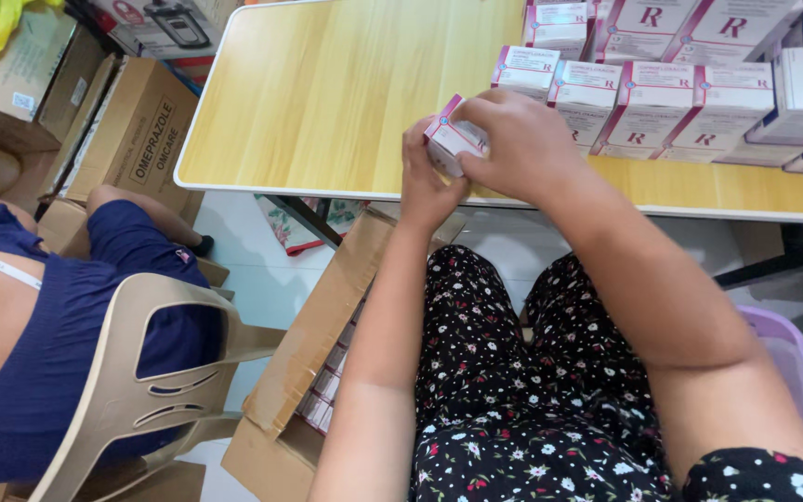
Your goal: The person sits on the floor and repeatedly picks up small white boxes from a cardboard carton, opens them to check the contents, closes them, and places them on a nearby table. The person handles the boxes one at a time and stacks them in rows.
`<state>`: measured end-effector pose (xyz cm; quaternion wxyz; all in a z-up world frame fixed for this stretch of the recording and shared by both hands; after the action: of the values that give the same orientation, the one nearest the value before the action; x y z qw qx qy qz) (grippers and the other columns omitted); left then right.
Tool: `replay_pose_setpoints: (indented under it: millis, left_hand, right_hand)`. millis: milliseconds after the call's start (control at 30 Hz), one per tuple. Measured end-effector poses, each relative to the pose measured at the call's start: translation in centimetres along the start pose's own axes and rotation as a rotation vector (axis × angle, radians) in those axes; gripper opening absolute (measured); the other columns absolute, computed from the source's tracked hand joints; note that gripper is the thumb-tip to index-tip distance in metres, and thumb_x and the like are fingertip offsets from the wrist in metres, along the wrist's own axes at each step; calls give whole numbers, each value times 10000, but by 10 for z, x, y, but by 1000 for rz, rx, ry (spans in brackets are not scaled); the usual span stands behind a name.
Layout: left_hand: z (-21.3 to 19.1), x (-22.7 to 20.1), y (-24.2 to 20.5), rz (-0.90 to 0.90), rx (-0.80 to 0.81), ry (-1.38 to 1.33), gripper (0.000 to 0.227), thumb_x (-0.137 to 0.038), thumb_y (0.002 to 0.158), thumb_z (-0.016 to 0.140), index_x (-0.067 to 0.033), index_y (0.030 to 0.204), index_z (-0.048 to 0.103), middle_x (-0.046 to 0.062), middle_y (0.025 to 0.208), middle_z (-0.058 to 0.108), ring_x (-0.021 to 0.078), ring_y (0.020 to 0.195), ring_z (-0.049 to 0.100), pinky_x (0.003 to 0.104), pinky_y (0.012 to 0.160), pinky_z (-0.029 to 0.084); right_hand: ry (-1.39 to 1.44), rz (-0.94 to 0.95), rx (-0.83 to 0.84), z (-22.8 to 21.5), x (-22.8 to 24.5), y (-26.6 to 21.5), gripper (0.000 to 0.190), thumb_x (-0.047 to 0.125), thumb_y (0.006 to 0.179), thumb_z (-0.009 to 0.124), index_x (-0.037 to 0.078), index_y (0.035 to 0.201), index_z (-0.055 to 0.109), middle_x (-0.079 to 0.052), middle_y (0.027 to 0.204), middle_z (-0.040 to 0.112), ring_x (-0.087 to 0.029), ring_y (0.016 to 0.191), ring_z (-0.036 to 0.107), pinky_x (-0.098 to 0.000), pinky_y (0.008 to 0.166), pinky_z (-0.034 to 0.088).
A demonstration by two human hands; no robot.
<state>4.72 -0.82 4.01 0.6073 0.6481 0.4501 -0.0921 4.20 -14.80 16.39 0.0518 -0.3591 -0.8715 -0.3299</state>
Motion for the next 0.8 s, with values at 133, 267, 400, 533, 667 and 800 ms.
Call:
replay_pose_setpoints:
  millis: [133,267,400,533,667,800]
  left_hand:
    - [-5,-3,3,66,-8,32,744,-116,831,796,-136,1457,395,158,1402,494,359,1329,513,474,1149,448]
    - [-3,-5,2,106,-4,103,794,-120,782,821,-142,1450,392,151,1371,502,376,1300,500,478,1137,435]
    - [-2,5,1,44,-31,84,783,-74,823,791,-151,1470,356,163,1373,469,362,1274,514,456,1110,464]
    - [1,18,-6,32,15,-117,867,24,784,714,-175,1493,256,168,1464,421,338,1362,510,446,1173,446]
    - [9,24,-5,3,64,-288,915,67,806,753,-189,1499,212,158,1527,409,317,1406,506,442,1193,442]
    - [6,21,-8,75,29,-264,940,93,788,756,-183,1498,205,169,1536,379,345,1460,421,476,1233,367]
  right_hand:
    - [-149,21,194,8,11,14,399,195,757,744,63,1114,627,-168,970,703,-378,916,697,-491,747,556]
    - [-249,21,203,23,13,17,417,130,740,697,14,1106,536,-213,868,691,-399,807,702,-484,707,570]
    - [-262,-22,140,28,12,18,355,108,806,680,24,1114,524,-224,822,687,-406,736,704,-482,629,567]
    - [66,36,19,4,-12,19,391,25,853,602,29,1229,497,-215,785,671,-434,775,686,-514,678,533]
    - [390,45,-28,-11,-21,14,449,36,897,587,33,1326,455,-172,879,711,-398,754,698,-478,679,520]
    - [331,-46,-86,-15,-12,10,386,59,977,609,49,1346,496,-177,919,702,-396,868,710,-467,760,534]
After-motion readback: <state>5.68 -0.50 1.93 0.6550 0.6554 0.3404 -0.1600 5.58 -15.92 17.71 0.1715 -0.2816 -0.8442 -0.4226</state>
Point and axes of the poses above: each hand's wrist, its own y-axis towards the middle knuckle, its own z-axis out of the palm, x = y × z, the point moved 7 cm from there along y, towards the middle knuckle
